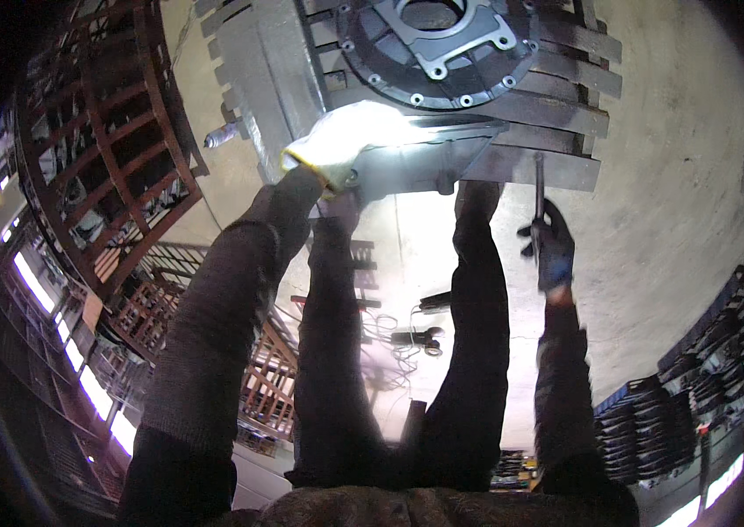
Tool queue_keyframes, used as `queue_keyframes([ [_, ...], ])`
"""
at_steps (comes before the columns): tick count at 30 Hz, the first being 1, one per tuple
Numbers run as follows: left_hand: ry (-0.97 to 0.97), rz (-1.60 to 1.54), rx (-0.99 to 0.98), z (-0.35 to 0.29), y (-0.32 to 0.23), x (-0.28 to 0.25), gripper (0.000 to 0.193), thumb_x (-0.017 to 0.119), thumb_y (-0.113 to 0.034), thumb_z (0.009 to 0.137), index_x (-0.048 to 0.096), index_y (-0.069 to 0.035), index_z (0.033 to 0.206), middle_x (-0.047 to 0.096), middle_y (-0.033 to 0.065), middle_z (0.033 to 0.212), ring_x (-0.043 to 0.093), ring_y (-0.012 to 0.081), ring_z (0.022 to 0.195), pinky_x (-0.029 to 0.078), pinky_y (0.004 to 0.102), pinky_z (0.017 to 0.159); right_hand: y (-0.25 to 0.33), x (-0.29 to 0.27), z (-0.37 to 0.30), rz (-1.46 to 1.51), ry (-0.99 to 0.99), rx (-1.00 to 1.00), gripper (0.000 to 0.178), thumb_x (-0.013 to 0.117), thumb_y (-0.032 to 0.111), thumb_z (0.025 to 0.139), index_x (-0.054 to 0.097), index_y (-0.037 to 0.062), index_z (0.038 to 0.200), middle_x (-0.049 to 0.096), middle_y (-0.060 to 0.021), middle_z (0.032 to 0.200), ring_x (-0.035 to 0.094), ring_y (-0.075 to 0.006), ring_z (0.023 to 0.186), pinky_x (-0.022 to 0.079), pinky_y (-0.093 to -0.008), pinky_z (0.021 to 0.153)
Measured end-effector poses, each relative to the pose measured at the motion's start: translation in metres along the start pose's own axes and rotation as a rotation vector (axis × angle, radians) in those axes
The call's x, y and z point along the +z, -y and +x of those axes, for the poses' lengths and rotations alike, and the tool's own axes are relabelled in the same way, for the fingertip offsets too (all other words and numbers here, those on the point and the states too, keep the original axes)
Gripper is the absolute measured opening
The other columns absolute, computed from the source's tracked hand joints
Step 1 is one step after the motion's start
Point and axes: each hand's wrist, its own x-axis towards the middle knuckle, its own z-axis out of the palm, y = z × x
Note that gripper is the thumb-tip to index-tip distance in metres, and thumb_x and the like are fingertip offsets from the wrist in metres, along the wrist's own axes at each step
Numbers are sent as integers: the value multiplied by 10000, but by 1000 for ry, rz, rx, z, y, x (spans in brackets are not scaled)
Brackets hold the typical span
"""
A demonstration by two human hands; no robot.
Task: The person sits on the floor and uses an angle grinder to smooth the edges of a metal part. They reposition the part several times and place it on a rack with other similar parts.
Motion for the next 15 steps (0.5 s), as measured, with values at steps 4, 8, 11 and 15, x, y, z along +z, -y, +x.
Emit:
queue_keyframes([
  [4,30,-14,197,2,8,-20,353,612,-295,1026,727,-108,1303,715,136,1311,676,321,1198,515,403,1080,67,41,-127,58,177,19,514,523,265,1127,476,62,1597,756,-102,1116,674,-110,785,550,-263,705],
  [8,37,-176,143,-16,46,-23,358,614,-276,1012,722,-75,1288,718,144,1267,680,314,1191,523,401,1063,92,117,-167,-290,245,-225,460,577,195,1107,525,15,1527,728,-123,1217,746,-231,1093,634,-346,871],
  [11,-106,204,262,-25,69,-6,437,667,-309,962,688,-66,1325,701,149,1303,667,319,1214,512,413,1078,83,181,-149,57,156,-58,425,640,102,1073,571,8,1482,727,-88,1108,681,-137,876,565,-298,725],
  [15,-173,249,317,-31,80,15,575,726,-263,871,631,-79,1407,649,162,1403,621,349,1298,458,422,1159,59,227,-128,-63,55,-179,397,654,74,1066,618,7,1455,744,-43,1063,620,-51,784,501,-225,668],
])
